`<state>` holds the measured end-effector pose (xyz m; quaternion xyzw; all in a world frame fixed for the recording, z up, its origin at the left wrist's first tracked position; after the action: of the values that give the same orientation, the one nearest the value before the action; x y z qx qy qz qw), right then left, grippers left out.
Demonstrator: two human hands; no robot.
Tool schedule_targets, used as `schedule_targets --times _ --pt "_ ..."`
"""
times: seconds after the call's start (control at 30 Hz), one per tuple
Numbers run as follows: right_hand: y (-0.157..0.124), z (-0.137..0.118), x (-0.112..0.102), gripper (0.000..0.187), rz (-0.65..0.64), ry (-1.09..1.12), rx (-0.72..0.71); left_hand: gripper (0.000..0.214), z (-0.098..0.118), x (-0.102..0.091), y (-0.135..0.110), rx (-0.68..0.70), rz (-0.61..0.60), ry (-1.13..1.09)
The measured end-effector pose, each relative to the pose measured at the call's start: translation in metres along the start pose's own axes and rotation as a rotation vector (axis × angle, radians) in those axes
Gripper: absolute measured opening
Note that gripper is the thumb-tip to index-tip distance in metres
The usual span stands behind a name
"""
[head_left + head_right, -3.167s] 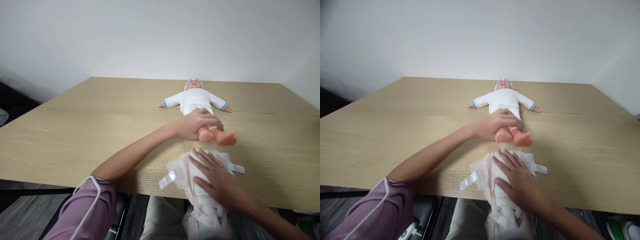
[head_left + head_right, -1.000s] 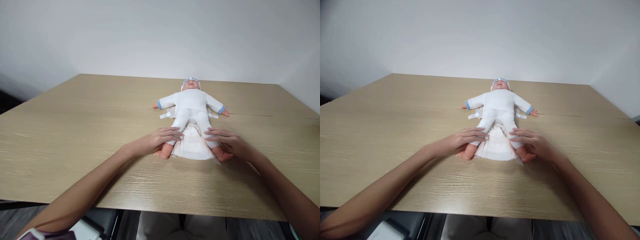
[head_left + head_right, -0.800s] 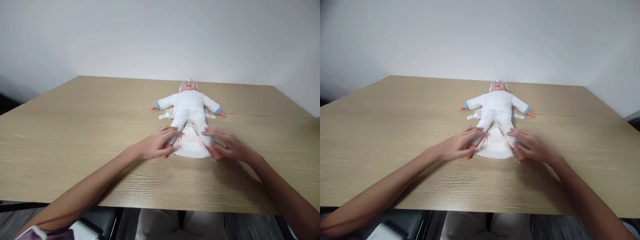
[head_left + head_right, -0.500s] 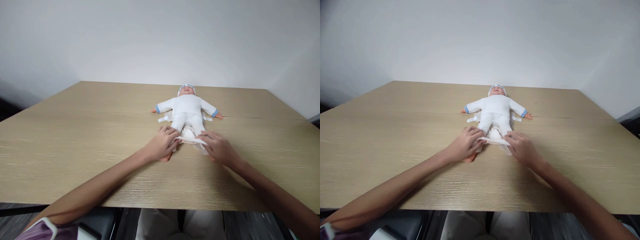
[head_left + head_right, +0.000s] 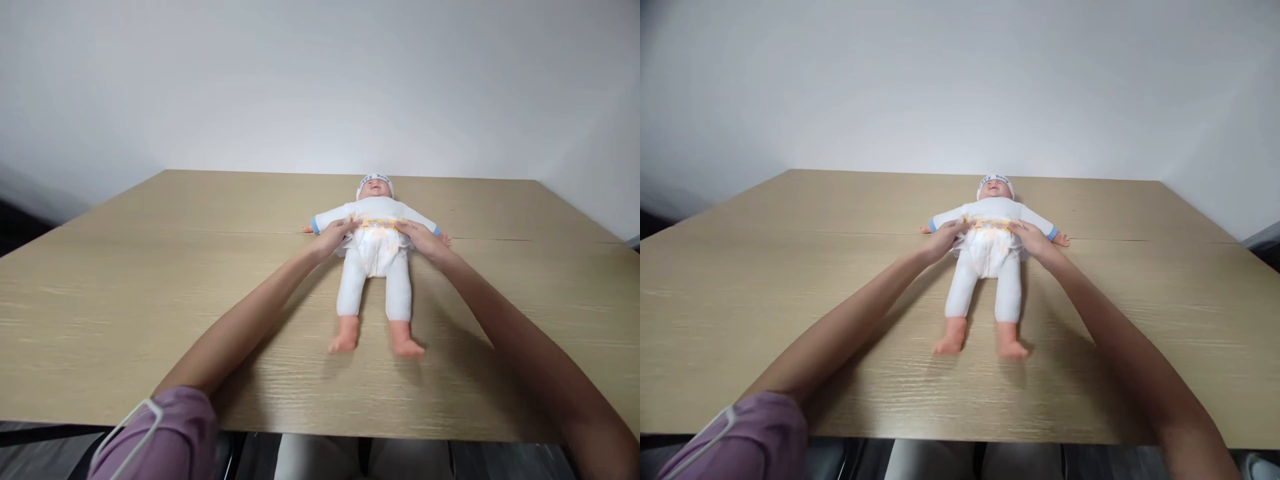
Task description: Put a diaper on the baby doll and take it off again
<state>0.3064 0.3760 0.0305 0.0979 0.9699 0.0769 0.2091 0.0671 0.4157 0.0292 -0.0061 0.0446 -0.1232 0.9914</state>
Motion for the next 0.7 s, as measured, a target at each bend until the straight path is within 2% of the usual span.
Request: schedule_targets --times 0.1,0.2,0.3,0.37,0.43,0.47,0.57,0.63,0.7 --pt "-0.023 0.004 -0.012 0.046 -0.074 -0.002 0.021 0.051 -0.007 -0.013 -0.021 -0.043 -0.084 0.001" --pt "-0.039 0.008 -0.022 0.054 -0.111 -0.003 0.024 0.049 -0.003 -0.03 -0.029 -0.068 -0.12 -0.011" --pt "-0.051 0.015 -0.035 0.053 0.049 -0.024 -0.016 0.044 0.012 -0.042 -0.03 -0.008 0.011 0.063" --pt "-0.062 0.024 -0.044 0.046 0.175 -0.151 -0.069 0.032 0.027 -0.042 -0.034 0.114 0.121 0.187" --pt "-0.075 0.035 -0.052 0.039 0.24 -0.349 -0.159 0.028 0.042 -0.03 -0.044 0.305 0.163 0.327" --pt "-0.081 0.041 -0.054 0.038 0.257 -0.444 -0.209 0.028 0.049 -0.019 -0.049 0.419 0.139 0.399" --pt "-0.092 0.057 -0.055 0.038 0.28 -0.603 -0.312 0.03 0.059 0.021 -0.058 0.714 -0.06 0.603" --pt "-0.093 0.065 -0.053 0.038 0.271 -0.648 -0.329 0.033 0.057 0.045 -0.056 0.803 -0.163 0.75" --pt "-0.089 0.07 -0.051 0.038 0.259 -0.668 -0.312 0.035 0.052 0.061 -0.051 0.825 -0.175 0.884"
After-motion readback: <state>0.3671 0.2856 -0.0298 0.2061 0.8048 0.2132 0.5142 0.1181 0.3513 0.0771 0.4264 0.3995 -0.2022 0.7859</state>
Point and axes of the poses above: each hand's wrist, its own y-axis towards the middle knuckle, its own x-axis out of the palm, z = x × y, the point moved 2 cm from there along y, towards the middle knuckle, and after that the axes turned 9 degrees about z, right-handed, at the moved point
